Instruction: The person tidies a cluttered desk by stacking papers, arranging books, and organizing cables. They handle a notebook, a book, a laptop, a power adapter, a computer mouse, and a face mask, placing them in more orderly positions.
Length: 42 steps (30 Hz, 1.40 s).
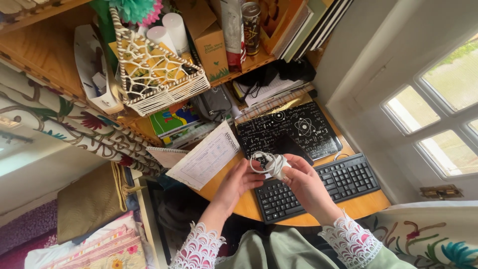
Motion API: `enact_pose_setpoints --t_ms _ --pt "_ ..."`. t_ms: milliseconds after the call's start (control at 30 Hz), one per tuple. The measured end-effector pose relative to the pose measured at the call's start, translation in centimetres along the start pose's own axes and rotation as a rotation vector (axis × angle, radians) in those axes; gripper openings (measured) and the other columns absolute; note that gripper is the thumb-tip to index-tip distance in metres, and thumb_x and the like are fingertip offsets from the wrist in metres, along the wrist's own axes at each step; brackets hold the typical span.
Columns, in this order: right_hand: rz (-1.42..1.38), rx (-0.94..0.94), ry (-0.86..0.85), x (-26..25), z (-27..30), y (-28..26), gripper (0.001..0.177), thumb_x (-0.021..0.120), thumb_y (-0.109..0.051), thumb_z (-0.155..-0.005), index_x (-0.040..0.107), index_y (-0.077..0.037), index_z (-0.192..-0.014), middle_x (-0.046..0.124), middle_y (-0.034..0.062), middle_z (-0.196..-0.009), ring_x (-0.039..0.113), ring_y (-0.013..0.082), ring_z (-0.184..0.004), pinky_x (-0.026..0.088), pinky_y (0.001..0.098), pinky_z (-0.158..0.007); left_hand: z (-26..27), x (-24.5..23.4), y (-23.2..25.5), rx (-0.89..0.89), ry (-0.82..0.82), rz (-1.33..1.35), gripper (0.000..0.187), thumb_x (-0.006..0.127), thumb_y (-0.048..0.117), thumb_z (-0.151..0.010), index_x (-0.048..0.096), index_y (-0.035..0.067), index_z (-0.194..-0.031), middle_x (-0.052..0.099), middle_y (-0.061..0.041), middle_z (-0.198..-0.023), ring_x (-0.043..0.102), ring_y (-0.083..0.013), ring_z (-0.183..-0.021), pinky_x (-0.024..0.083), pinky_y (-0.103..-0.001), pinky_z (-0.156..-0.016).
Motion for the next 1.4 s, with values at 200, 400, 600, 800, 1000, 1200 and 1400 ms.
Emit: enact_pose_setpoints --t_ms 200,400,600,800,1000,1200,1400 --pt "-0.221 0.141 -0.041 -1.4 -3.4 2.2 0.033 0.066 -0.001 -0.09 0.067 -0.001 -0.123 0.075 0.013 -0.099 0.069 0.018 -0.084 0.053 0.0321 -0.087 1.3 0.4 -1.0 -0.09 0.039 -0.048 0.039 0.057 0.036 -0.099 0.066 0.004 -0.119 0.074 -0.014 -0.107 0.074 -0.0254 -0.094 0.062 -0.036 -0.083" --pt "-0.226 0.199 -0.257 0.9 -6.4 2.3 0.03 0.063 -0.007 -0.094 0.065 0.001 -0.123 0.072 0.0109 -0.117 0.066 0.0178 -0.101 0.053 0.0279 -0.084 2.3 -0.4 -1.5 -0.029 0.047 0.031 0.04 0.059 0.035 -0.098 0.063 0.004 -0.124 0.073 -0.012 -0.112 0.073 -0.0226 -0.095 0.06 -0.033 -0.081" --pt "-0.209 0.19 -0.456 13.3 -9.0 -1.9 0.018 0.066 0.003 -0.09 0.066 -0.003 -0.107 0.074 0.0165 -0.112 0.069 0.0278 -0.103 0.056 0.0362 -0.092 4.6 -1.9 -1.0 -0.053 0.203 0.135 0.037 0.057 0.038 -0.1 0.066 0.006 -0.117 0.071 -0.01 -0.105 0.073 -0.0211 -0.093 0.058 -0.03 -0.079" --pt "0.289 -0.069 -0.535 32.3 -8.1 -8.3 0.04 0.07 -0.015 -0.09 0.053 -0.011 -0.126 0.06 0.0094 -0.1 0.069 0.0242 -0.089 0.055 0.0353 -0.089 8.4 -4.1 0.9 -0.24 0.439 0.291 0.04 0.055 0.04 -0.103 0.069 0.006 -0.118 0.069 -0.012 -0.106 0.071 -0.0266 -0.098 0.054 -0.036 -0.086" --pt "0.787 -0.595 -0.37 38.2 -11.6 -4.7 0.047 0.068 -0.026 -0.092 0.055 -0.007 -0.133 0.049 0.0066 -0.085 0.044 0.0267 -0.108 0.043 0.0373 -0.084 11.2 -7.3 0.6 -0.164 0.537 0.286 0.038 0.053 0.035 -0.104 0.065 0.003 -0.118 0.073 -0.016 -0.107 0.071 -0.0271 -0.096 0.056 -0.037 -0.087" --pt "0.776 -0.769 -0.304 38.3 -12.0 -2.0 0.039 0.061 -0.012 -0.1 0.049 -0.008 -0.137 0.04 0.0135 -0.127 0.05 0.0233 -0.076 0.05 0.0388 -0.077 13.9 -8.4 4.5 -0.152 0.558 0.286 0.04 0.048 0.037 -0.107 0.066 0.004 -0.12 0.069 -0.014 -0.111 0.069 -0.0287 -0.103 0.054 -0.039 -0.094" --pt "0.844 -0.976 -0.25 40.5 -14.2 -0.8 0.036 0.07 -0.01 -0.094 0.046 0.001 -0.12 0.036 0.0248 -0.142 0.069 0.0361 -0.071 0.059 0.0437 -0.063 15.1 -10.1 6.2 -0.019 0.592 0.21 0.041 0.051 0.033 -0.104 0.069 0.0 -0.121 0.072 -0.017 -0.109 0.071 -0.0291 -0.103 0.056 -0.038 -0.09"
Point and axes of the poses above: each hand's wrist, its own z-axis away from the middle knuckle, its own x-axis out of the palm, y = z × x, the point moved 1 cm from there along -z, towards the middle knuckle
